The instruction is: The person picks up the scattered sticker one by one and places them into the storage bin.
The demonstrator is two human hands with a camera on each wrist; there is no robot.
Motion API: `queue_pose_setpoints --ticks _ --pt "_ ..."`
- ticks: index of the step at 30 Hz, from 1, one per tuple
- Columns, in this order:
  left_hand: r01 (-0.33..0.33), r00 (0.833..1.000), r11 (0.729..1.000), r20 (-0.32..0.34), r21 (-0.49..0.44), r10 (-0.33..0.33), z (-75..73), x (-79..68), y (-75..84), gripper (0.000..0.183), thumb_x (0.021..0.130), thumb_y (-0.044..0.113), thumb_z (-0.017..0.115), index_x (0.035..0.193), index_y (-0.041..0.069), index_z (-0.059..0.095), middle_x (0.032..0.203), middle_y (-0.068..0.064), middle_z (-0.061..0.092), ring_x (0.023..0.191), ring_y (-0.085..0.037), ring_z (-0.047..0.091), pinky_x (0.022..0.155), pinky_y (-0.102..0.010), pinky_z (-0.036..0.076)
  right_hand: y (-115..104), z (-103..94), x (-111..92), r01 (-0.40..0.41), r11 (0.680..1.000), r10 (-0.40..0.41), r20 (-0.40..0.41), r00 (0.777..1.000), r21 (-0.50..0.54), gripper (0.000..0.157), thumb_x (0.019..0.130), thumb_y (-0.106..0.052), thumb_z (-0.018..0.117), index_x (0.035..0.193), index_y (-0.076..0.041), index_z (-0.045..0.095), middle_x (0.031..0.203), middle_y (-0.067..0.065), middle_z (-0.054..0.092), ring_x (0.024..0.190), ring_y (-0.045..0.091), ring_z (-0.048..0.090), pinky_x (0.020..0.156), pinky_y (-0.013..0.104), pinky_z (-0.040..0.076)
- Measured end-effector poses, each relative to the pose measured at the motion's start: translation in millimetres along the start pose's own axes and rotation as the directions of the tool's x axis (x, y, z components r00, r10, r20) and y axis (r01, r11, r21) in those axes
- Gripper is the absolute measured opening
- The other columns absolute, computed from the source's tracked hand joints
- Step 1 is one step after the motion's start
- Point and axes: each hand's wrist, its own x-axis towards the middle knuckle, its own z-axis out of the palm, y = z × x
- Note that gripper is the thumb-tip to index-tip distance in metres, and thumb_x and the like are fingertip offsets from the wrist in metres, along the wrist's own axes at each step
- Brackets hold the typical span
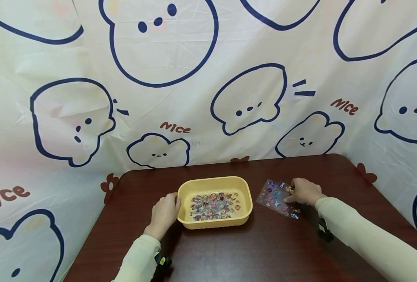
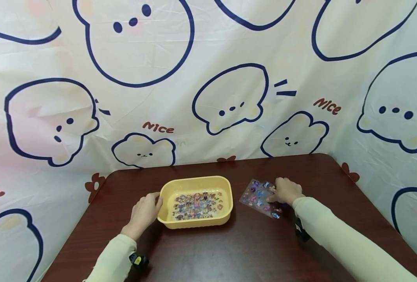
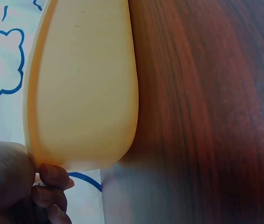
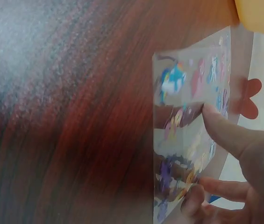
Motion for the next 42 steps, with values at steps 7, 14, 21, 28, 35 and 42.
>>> queue_pose_setpoints --ticks 7,14,21,28,35,42 --pt "0.01 1.0 1.0 -0.001 -0.002 -0.01 -2.2 0.9 0.4 0.033 0.101 0.022 0.058 0.125 0.002 0.069 0.106 -0.02 0.075 0.081 -0.034 0.072 0.066 -0.05 0.054 5 -2.1 6 -0.019 0.999 0.019 0.01 1.0 0.04 0.064 0.08 -0.032 0.086 0.12 0.01 0.06 0.103 0.021 0.069 0.079 0.027 0.059 0.069 0.043 0.045" --pt "0.011 1.0 1.0 -0.006 0.005 -0.011 -2.5 0.9 0.3 0.032 0.101 0.021 0.058 0.123 0.002 0.07 0.105 -0.02 0.075 0.081 -0.034 0.072 0.067 -0.051 0.054 8 -1.9 11 -0.053 0.997 0.052 0.021 0.998 0.062 0.045 0.083 -0.025 0.084 0.108 0.004 0.06 0.098 0.017 0.067 0.083 0.029 0.058 0.077 0.049 0.043" --pt "0.006 1.0 1.0 -0.008 0.006 -0.006 -2.8 -0.4 0.5 0.031 0.1 0.021 0.058 0.122 0.002 0.07 0.104 -0.02 0.076 0.08 -0.035 0.072 0.065 -0.051 0.054 11 0.6 10 -0.05 0.994 0.05 0.002 0.999 0.098 0.026 0.086 -0.019 0.079 0.093 -0.003 0.06 0.086 0.011 0.064 0.076 0.025 0.057 0.071 0.044 0.04" --pt "0.005 1.0 1.0 0.0 0.01 -0.005 -1.9 0.3 0.9 0.032 0.101 0.022 0.058 0.122 0.002 0.07 0.102 -0.02 0.076 0.076 -0.032 0.072 0.063 -0.048 0.053 12 -1.3 4 -0.013 0.997 0.016 -0.046 0.999 0.073 0.022 0.089 -0.021 0.076 0.086 -0.006 0.059 0.078 0.007 0.06 0.071 0.022 0.054 0.065 0.039 0.039" --pt "0.001 1.0 1.0 -0.002 0.009 -0.001 -1.8 -0.2 0.5 0.031 0.101 0.022 0.058 0.12 0.001 0.071 0.1 -0.019 0.076 0.073 -0.029 0.071 0.06 -0.046 0.052 12 -4.0 5 0.027 0.999 -0.024 -0.092 0.995 0.031 0.027 0.088 -0.024 0.077 0.092 -0.004 0.06 0.081 0.009 0.063 0.072 0.023 0.057 0.062 0.037 0.04" --pt "-0.003 1.0 1.0 0.002 0.004 0.002 -0.6 -0.5 0.5 0.031 0.101 0.021 0.058 0.121 0.0 0.07 0.098 -0.019 0.076 0.07 -0.027 0.069 0.058 -0.044 0.051 13 -4.2 5 -0.003 0.999 0.004 -0.037 0.999 0.032 0.068 0.084 -0.029 0.08 0.129 0.011 0.051 0.117 0.03 0.064 0.093 0.035 0.062 0.08 0.057 0.049"
